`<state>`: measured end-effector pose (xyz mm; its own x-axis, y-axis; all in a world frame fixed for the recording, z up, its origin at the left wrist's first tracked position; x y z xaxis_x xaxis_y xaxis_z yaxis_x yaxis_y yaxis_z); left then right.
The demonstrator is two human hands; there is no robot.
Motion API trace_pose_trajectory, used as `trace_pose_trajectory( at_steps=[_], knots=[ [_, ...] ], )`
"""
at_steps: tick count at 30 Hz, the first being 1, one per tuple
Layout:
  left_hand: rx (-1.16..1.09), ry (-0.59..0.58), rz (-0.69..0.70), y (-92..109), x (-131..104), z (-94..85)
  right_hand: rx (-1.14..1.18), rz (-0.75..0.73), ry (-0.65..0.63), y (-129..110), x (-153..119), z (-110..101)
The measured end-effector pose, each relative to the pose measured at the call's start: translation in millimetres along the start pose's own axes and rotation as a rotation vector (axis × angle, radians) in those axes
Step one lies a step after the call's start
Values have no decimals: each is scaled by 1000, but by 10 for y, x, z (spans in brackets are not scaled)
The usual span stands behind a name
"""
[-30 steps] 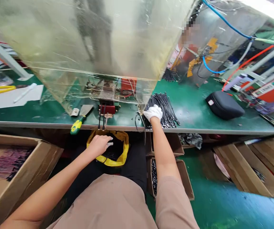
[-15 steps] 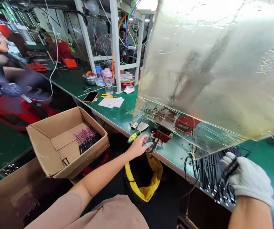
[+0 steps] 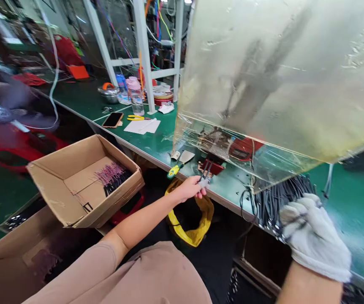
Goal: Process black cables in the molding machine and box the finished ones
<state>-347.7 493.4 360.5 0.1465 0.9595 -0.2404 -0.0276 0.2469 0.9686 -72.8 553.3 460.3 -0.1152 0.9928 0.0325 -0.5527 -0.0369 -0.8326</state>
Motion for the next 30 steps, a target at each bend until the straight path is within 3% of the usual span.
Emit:
trace_pose_trajectory(
  at_steps=[3,8,11,14,18,21,23,25,30],
  knots=[
    [-54,5,-5,-21,-66,41,-29,4,-224,98,-95,129],
    [-69,63,77,104,-166,32,-139,17,-331,199,-303,267],
    [-61,-24,153,215,-498,64,-186,41,-392,198,-487,364],
    [-146,-88,314,296,-973,74,-156,130,-495,307,-655,527],
    [-230,-25,473,365,-1489,13,-57,461,-602,915,-788,702],
    [-272,98,552,410,-1707,-66,-10,684,-592,1513,-847,662],
    [-273,177,591,437,-1784,-116,48,759,-590,1780,-860,611],
    [-266,212,610,458,-1808,-143,94,773,-616,1880,-820,608],
    [-330,241,569,453,-1721,-122,206,755,-710,1736,-409,887]
  ],
)
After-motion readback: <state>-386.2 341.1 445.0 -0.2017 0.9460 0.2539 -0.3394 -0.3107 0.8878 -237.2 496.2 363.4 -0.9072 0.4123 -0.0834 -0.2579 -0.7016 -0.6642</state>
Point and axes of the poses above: each hand's wrist, its own x-axis towards the middle knuckle, its own z-axis out of the palm, y = z × x, the point moved 3 cm from there along x, towards the middle knuckle, and after that the axes turned 15 degrees about -y, right-handed, at the moved point
